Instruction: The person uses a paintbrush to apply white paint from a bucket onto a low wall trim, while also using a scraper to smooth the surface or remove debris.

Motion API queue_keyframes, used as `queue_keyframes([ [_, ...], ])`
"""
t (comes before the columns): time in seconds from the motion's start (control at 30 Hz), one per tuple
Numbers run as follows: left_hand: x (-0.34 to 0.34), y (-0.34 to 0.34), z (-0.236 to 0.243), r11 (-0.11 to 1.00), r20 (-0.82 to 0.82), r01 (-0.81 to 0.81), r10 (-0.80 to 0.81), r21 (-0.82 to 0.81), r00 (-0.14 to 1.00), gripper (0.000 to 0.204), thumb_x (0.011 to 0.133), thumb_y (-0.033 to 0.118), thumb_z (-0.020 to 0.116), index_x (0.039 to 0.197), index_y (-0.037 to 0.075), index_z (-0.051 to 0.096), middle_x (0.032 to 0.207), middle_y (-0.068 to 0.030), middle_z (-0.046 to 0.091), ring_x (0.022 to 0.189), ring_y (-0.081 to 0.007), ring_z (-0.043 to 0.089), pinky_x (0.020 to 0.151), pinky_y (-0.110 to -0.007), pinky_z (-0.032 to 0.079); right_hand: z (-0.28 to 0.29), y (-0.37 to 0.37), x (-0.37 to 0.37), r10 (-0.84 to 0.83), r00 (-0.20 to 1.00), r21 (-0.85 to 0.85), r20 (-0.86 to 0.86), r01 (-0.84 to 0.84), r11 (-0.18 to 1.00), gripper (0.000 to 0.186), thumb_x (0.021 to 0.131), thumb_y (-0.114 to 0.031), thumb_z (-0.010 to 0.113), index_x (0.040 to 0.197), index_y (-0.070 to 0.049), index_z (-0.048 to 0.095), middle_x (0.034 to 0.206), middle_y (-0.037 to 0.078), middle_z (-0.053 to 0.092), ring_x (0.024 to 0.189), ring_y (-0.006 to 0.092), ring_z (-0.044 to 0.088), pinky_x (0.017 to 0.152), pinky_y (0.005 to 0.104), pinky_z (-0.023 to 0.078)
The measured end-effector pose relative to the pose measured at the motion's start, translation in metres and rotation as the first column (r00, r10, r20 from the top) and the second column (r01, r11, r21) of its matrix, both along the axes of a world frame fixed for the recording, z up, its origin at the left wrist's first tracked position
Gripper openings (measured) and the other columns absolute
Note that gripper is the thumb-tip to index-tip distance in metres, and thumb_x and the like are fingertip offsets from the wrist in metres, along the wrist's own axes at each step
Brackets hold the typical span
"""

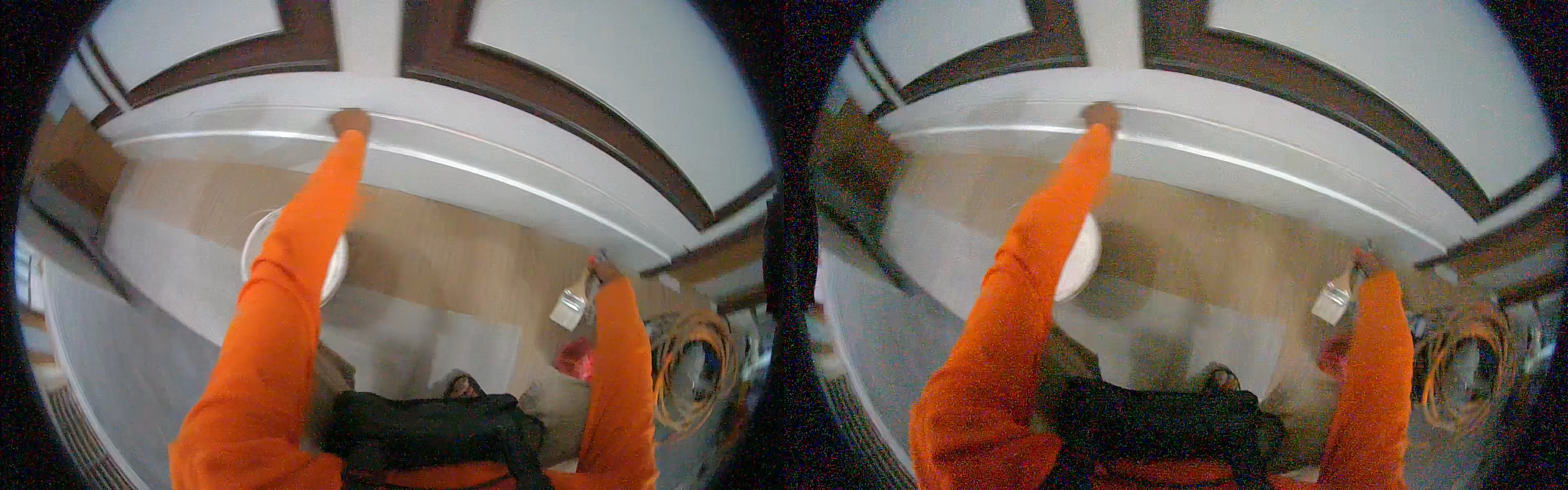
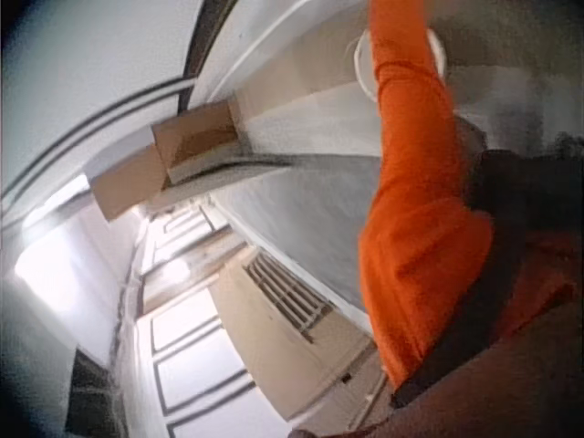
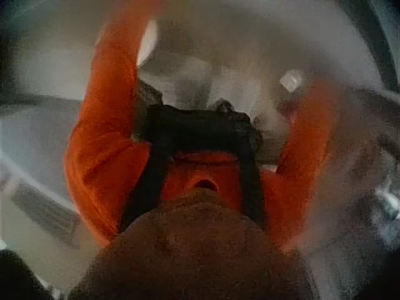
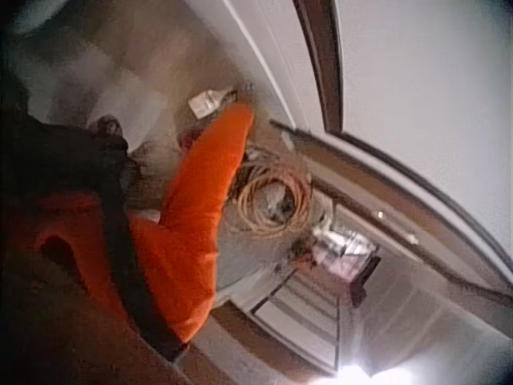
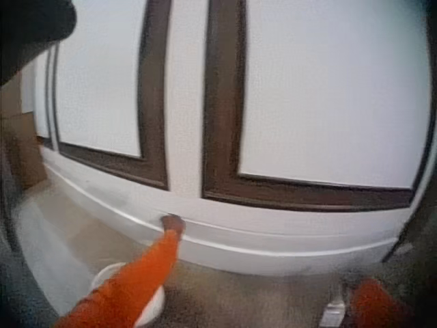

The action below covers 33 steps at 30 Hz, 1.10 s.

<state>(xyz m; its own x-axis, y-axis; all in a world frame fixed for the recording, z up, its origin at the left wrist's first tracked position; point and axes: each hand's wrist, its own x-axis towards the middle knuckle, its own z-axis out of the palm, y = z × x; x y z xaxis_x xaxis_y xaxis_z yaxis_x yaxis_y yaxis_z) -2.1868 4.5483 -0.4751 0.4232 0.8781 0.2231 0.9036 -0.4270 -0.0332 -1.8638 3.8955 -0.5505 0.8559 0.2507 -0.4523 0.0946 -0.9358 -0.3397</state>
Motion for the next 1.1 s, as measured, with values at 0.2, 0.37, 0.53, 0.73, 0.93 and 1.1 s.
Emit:
queue_keyframes([
  [0.2,-0.031,0.031,-0.008,0.969,-0.412,0.244,-0.238,-0.040,0.880,0.027,0.076,0.029,0.058,0.089,0.007,0.067,0.097,-0.0106,0.064,0.088,-0.0231,0.062,0.076,-0.033,0.049,-0.041,-0.010,0.018,-0.104,0.995,0.037,-0.005,0.104,0.994,0.042,0.075,-0.045,0.060,0.092,-0.006,0.062,0.087,0.007,0.060,0.081,0.0198,0.052,0.073,0.0377,0.042],
  [0.37,-0.053,0.033,-0.020,0.965,0.066,0.260,-0.259,-0.012,0.964,0.041,0.070,0.039,0.064,0.082,0.000,0.063,0.085,-0.0130,0.063,0.081,-0.0280,0.062,0.074,-0.038,0.049,-0.024,0.000,-0.010,-0.200,0.980,0.087,-0.007,0.200,0.976,0.043,0.075,-0.046,0.059,0.095,-0.007,0.061,0.090,0.009,0.060,0.083,0.0224,0.054,0.074,0.0388,0.042],
  [0.53,-0.053,0.043,-0.035,0.903,-0.075,0.384,-0.376,0.195,0.923,0.039,0.072,0.039,0.061,0.069,0.000,0.063,0.077,-0.0125,0.063,0.072,-0.0302,0.061,0.068,-0.039,0.050,0.011,0.017,-0.050,-0.290,0.957,0.109,0.020,0.286,0.952,0.045,0.076,-0.046,0.057,0.099,-0.008,0.060,0.093,0.011,0.061,0.086,0.0256,0.056,0.075,0.0403,0.043],
  [0.73,-0.066,0.035,-0.028,0.839,-0.105,0.479,-0.468,0.258,0.877,0.036,0.077,0.036,0.056,0.062,0.004,0.064,0.070,-0.0152,0.061,0.073,-0.0307,0.059,0.068,-0.039,0.051,0.038,0.015,-0.077,0.102,0.987,-0.027,0.127,-0.099,0.995,0.058,0.075,-0.057,0.054,0.111,-0.012,0.058,0.108,0.018,0.059,0.095,0.0351,0.057,0.082,0.0448,0.043],
  [0.93,-0.073,0.030,-0.015,0.835,-0.124,0.513,-0.498,0.198,0.858,0.026,0.077,0.027,0.058,0.061,0.007,0.060,0.058,-0.0096,0.056,0.062,-0.0278,0.054,0.063,-0.039,0.050,0.053,0.025,-0.087,-0.124,0.992,0.003,0.019,0.124,0.992,0.053,0.075,-0.051,0.057,0.106,-0.008,0.059,0.100,0.016,0.061,0.088,0.0311,0.057,0.076,0.0437,0.043],
  [1.1,-0.082,0.043,-0.028,0.837,0.223,0.543,-0.544,0.070,0.809,0.020,0.080,0.023,0.054,0.074,0.004,0.056,0.071,-0.0113,0.056,0.076,-0.0275,0.054,0.070,-0.038,0.049,0.056,0.034,-0.085,-0.198,0.978,0.079,-0.061,0.202,0.976,0.050,0.074,-0.045,0.060,0.102,-0.005,0.060,0.093,0.015,0.062,0.080,0.0268,0.058,0.071,0.0427,0.044],
])
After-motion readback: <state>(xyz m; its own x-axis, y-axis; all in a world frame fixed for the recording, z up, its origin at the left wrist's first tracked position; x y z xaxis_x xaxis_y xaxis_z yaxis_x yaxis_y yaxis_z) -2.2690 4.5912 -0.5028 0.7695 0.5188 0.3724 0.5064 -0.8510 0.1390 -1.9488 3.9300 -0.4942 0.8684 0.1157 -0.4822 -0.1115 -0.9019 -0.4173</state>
